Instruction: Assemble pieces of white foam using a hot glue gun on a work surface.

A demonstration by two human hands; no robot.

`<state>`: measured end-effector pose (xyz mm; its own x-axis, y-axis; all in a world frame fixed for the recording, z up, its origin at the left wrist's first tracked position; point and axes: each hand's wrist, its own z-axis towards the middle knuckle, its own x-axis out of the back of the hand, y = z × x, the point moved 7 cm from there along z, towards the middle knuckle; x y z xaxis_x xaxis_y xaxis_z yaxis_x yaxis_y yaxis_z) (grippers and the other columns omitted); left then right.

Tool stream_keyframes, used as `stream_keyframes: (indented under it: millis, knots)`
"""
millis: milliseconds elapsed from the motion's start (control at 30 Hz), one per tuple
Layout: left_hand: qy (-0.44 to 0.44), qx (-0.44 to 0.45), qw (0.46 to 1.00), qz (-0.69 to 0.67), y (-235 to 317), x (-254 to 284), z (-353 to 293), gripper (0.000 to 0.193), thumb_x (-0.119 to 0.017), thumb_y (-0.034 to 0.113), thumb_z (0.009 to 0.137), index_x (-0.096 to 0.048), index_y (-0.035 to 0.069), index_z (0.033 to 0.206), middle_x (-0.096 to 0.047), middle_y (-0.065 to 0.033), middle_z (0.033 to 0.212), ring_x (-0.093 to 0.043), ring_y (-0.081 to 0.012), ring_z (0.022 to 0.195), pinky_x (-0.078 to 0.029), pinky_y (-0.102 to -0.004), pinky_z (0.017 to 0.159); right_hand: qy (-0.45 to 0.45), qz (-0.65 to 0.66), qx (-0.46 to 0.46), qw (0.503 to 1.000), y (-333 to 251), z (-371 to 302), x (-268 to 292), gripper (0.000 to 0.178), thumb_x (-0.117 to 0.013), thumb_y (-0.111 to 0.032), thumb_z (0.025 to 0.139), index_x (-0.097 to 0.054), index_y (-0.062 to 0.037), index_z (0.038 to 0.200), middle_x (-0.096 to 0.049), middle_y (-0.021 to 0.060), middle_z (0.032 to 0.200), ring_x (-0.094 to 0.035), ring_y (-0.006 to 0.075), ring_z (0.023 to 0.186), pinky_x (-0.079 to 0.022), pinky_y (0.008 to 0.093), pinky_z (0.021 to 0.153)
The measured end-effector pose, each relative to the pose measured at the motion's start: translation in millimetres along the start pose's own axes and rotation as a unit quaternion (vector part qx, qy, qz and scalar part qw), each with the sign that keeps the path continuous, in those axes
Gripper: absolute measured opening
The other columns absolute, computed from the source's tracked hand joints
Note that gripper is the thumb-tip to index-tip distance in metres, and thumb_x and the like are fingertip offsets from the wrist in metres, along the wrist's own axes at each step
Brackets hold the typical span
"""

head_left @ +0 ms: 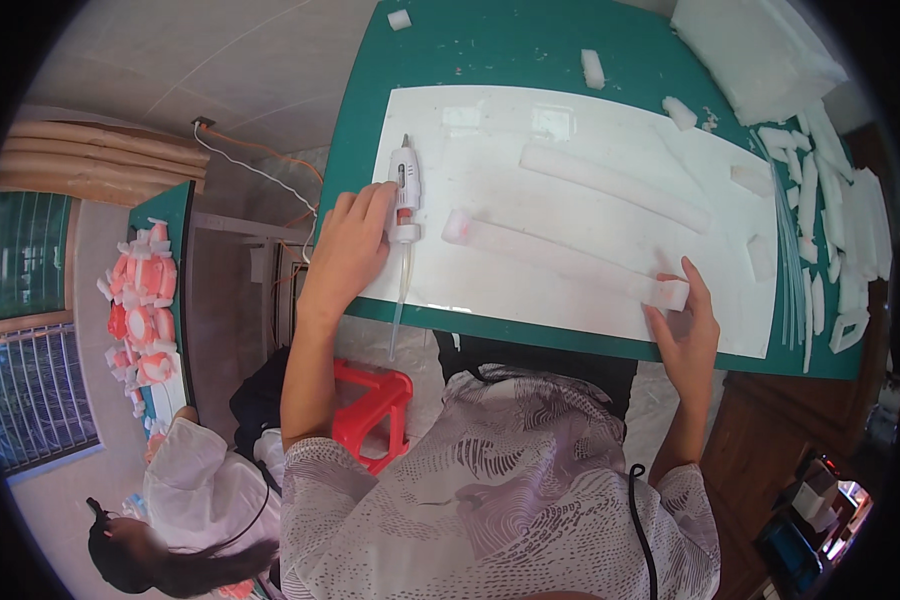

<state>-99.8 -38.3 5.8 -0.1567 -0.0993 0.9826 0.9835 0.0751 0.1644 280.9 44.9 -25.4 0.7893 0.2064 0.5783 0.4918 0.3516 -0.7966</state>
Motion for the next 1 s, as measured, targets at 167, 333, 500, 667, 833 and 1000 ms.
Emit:
stream_keyframes:
  millis: [167,333,500,667,833,1000]
  knots:
    - [0.016,0.014,1.0,0.008,-4,-1,1,0.057,-0.061,-0.004,0.07,-0.048,0.002,0.126,-0.058,-0.015,0.121,-0.053,-0.0377,0.105,-0.044,-0.0442,0.09,0.002,0.017,-0.009,1.0,2,-1,1,0.067,-0.074,-0.003,0.079,-0.048,-0.0054,0.14,-0.067,0.0125,0.114,-0.06,0.0219,0.094,-0.046,0.0304,0.082]
    - [0.077,0.051,0.996,-0.005,-13,5,-7,0.061,-0.063,0.0,0.073,-0.045,0.0,0.131,-0.062,-0.0189,0.108,-0.054,-0.0392,0.101,-0.045,-0.0471,0.087,0.007,0.02,-0.007,1.0,3,0,-1,0.066,-0.074,-0.003,0.079,-0.049,-0.006,0.14,-0.067,0.0122,0.114,-0.059,0.0211,0.091,-0.047,0.0303,0.079]
    - [0.135,0.109,0.962,-0.209,-21,30,-34,0.063,-0.063,0.003,0.08,-0.038,0.0,0.139,-0.069,-0.0168,0.098,-0.067,-0.0264,0.085,-0.051,-0.0353,0.077,0.007,0.006,0.0,1.0,2,0,0,0.066,-0.074,-0.003,0.078,-0.05,-0.0066,0.139,-0.067,0.011,0.112,-0.056,0.0204,0.084,-0.046,0.0302,0.076]
    - [0.074,0.141,0.872,-0.462,-10,37,-52,0.068,-0.066,0.006,0.081,-0.034,0.002,0.141,-0.072,-0.0113,0.091,-0.066,-0.0151,0.082,-0.05,-0.0276,0.075,0.006,0.015,-0.001,1.0,4,0,-1,0.065,-0.074,-0.003,0.078,-0.05,-0.0069,0.139,-0.067,0.0099,0.111,-0.054,0.0199,0.083,-0.046,0.03,0.075]
    - [0.066,0.112,0.835,-0.535,5,40,-59,0.071,-0.067,0.005,0.08,-0.033,0.002,0.142,-0.07,-0.0115,0.087,-0.065,-0.0143,0.08,-0.05,-0.0268,0.072,0.003,0.008,0.0,1.0,0,1,-1,0.065,-0.074,-0.003,0.078,-0.05,-0.007,0.139,-0.067,0.0087,0.111,-0.054,0.0201,0.083,-0.046,0.0299,0.075]
    - [0.039,0.142,0.85,-0.506,3,40,-56,0.07,-0.068,0.003,0.075,-0.037,0.003,0.138,-0.069,-0.0107,0.084,-0.065,-0.0139,0.078,-0.049,-0.0262,0.071,0.0,0.003,0.004,1.0,1,-1,-2,0.066,-0.074,-0.003,0.079,-0.049,-0.0071,0.139,-0.067,0.0084,0.111,-0.055,0.0204,0.083,-0.046,0.0301,0.075]
